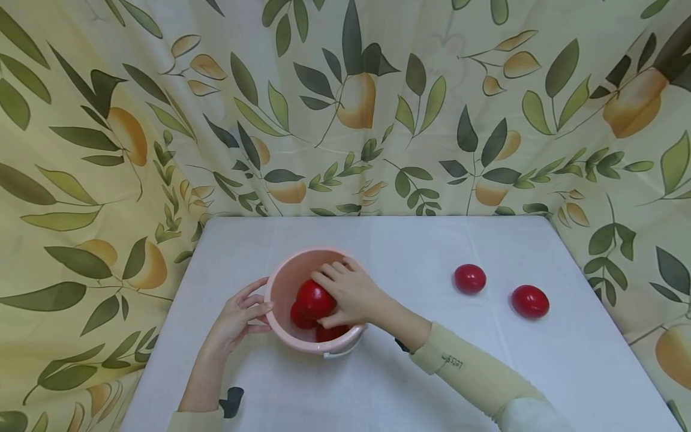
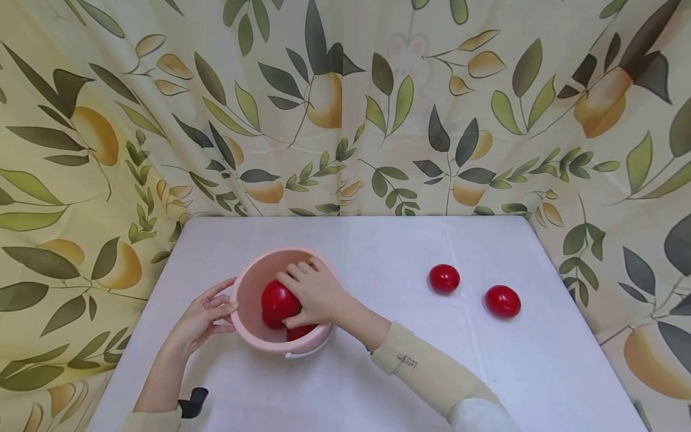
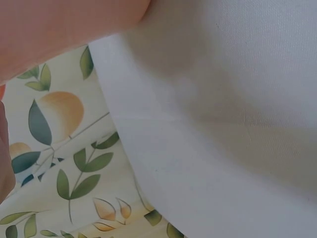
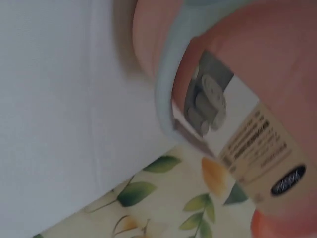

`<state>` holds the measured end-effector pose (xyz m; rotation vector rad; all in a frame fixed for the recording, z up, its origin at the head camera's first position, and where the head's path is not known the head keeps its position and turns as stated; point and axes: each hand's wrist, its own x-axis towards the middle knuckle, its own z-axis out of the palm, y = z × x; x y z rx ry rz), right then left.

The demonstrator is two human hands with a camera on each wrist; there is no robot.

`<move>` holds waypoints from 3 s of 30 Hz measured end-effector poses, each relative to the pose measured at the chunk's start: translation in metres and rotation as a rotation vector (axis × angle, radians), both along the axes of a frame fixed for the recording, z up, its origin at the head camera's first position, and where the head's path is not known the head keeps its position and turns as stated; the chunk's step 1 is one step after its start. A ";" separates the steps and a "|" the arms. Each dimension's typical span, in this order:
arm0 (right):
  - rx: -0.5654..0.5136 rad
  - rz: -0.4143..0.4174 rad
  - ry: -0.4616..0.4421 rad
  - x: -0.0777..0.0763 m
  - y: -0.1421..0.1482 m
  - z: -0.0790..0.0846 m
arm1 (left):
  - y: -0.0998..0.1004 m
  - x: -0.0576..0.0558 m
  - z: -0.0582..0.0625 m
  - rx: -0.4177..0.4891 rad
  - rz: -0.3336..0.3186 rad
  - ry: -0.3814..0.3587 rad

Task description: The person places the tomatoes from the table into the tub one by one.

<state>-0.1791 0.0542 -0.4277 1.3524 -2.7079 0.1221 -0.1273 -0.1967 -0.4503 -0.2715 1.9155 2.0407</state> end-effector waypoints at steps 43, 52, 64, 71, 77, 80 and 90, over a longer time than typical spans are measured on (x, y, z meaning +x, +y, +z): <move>0.058 0.069 -0.178 -0.018 0.010 0.013 | 0.001 0.000 0.001 -0.021 0.006 -0.023; -0.233 -0.399 -0.076 -0.040 0.109 0.007 | 0.002 0.001 0.001 -0.033 0.005 -0.019; -0.238 -0.957 -0.199 -0.019 0.253 -0.037 | 0.002 0.002 0.000 -0.031 0.012 -0.016; -0.259 -1.123 -0.293 0.008 0.306 -0.060 | 0.002 0.001 0.000 -0.036 0.011 -0.017; -0.284 -1.225 -0.412 0.022 0.330 -0.076 | 0.001 0.001 0.000 -0.031 0.003 -0.010; -0.284 -1.254 -0.450 0.025 0.337 -0.082 | 0.001 0.001 0.000 -0.025 0.002 -0.008; -0.253 -1.294 -0.510 0.031 0.347 -0.098 | 0.001 0.000 0.000 -0.021 0.006 -0.013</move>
